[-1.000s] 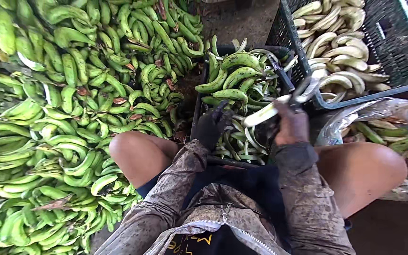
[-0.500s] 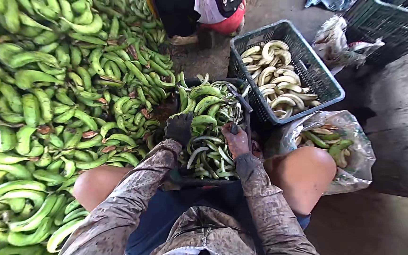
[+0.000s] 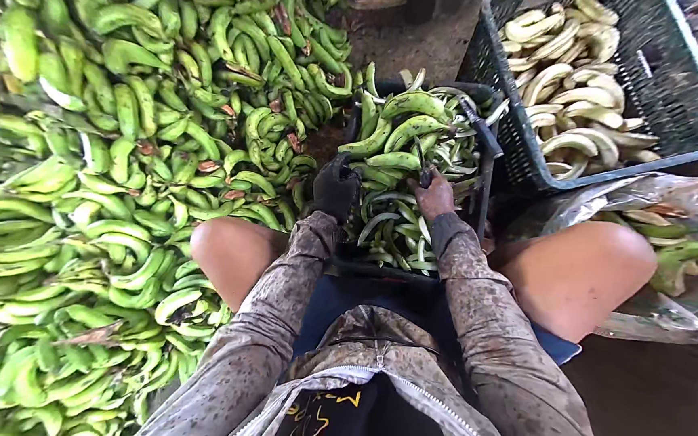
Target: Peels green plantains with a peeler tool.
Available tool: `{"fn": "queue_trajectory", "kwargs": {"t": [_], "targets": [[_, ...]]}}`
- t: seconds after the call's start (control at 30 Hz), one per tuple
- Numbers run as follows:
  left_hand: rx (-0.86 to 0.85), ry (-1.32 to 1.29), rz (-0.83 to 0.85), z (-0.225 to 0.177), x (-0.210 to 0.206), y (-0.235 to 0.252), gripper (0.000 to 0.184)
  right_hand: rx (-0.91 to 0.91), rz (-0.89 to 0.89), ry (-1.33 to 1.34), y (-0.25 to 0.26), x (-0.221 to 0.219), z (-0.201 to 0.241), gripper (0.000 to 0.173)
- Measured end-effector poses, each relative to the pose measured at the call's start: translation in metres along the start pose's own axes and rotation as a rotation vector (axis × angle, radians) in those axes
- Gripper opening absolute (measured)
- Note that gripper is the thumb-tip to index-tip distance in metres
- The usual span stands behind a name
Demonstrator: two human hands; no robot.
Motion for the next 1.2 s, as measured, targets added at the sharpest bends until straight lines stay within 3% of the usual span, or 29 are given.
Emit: {"fn": "queue_trajectory", "kwargs": {"t": [0.1,0.2,0.3,0.37,0.43,0.47,0.53,0.6,0.67,0.73,0.9,1.0,1.2], "targets": [[0.085,-0.265,0.010,0.021,0.009,-0.024,0.045,0.002,-0.035,0.058,0.001,0.001,0.009,0.047],[0.273,-0.685,0.145,0.037,0.001,-0.047,0.040,0.102,-0.129,0.106,-0.015,0.009,0.028,0.054],[0.477,-1.085,0.343,0.049,-0.014,-0.063,0.056,0.462,-0.291,0.026,-0.059,0.012,0.062,0.051],[0.465,-1.210,0.418,0.041,-0.011,-0.067,0.070,0.784,-0.295,-0.068,-0.092,-0.005,0.079,0.047],[0.309,-1.272,0.363,0.031,0.004,-0.065,0.050,1.061,-0.235,-0.173,-0.117,-0.031,0.086,0.053],[0.272,-1.287,0.327,0.036,0.009,-0.062,0.039,1.116,-0.197,-0.207,-0.122,-0.043,0.085,0.054],[0.241,-1.162,0.170,0.061,0.020,-0.052,0.030,1.013,-0.087,-0.195,-0.117,-0.060,0.077,0.049],[0.163,-0.923,-0.006,0.080,0.038,-0.038,0.049,0.667,0.081,-0.189,-0.103,-0.072,0.063,0.048],[0.100,-0.716,-0.079,0.090,0.052,-0.031,0.063,0.322,0.278,-0.245,-0.098,-0.085,0.049,0.062],[0.078,-0.680,-0.063,0.097,0.057,-0.029,0.066,0.157,0.387,-0.263,-0.102,-0.098,0.039,0.063],[-0.011,-0.633,-0.013,0.088,0.064,-0.047,0.062,0.081,0.446,-0.333,-0.109,-0.116,0.037,0.046],[-0.018,-0.426,-0.009,0.079,0.067,-0.053,0.060,0.043,0.441,-0.383,-0.107,-0.116,0.039,0.046],[-0.024,-0.272,0.002,0.064,0.059,-0.055,0.061,0.040,0.465,-0.447,-0.118,-0.122,0.060,0.046]]}}
Point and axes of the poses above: each hand's wrist, its own y-axis towards the middle knuckle, its own x-axis out of the back of the hand, z = x × y, the point moved 7 cm from there along y, towards the middle knuckle, and after that the axes turned 6 degrees about -y, right-handed, at the moved point
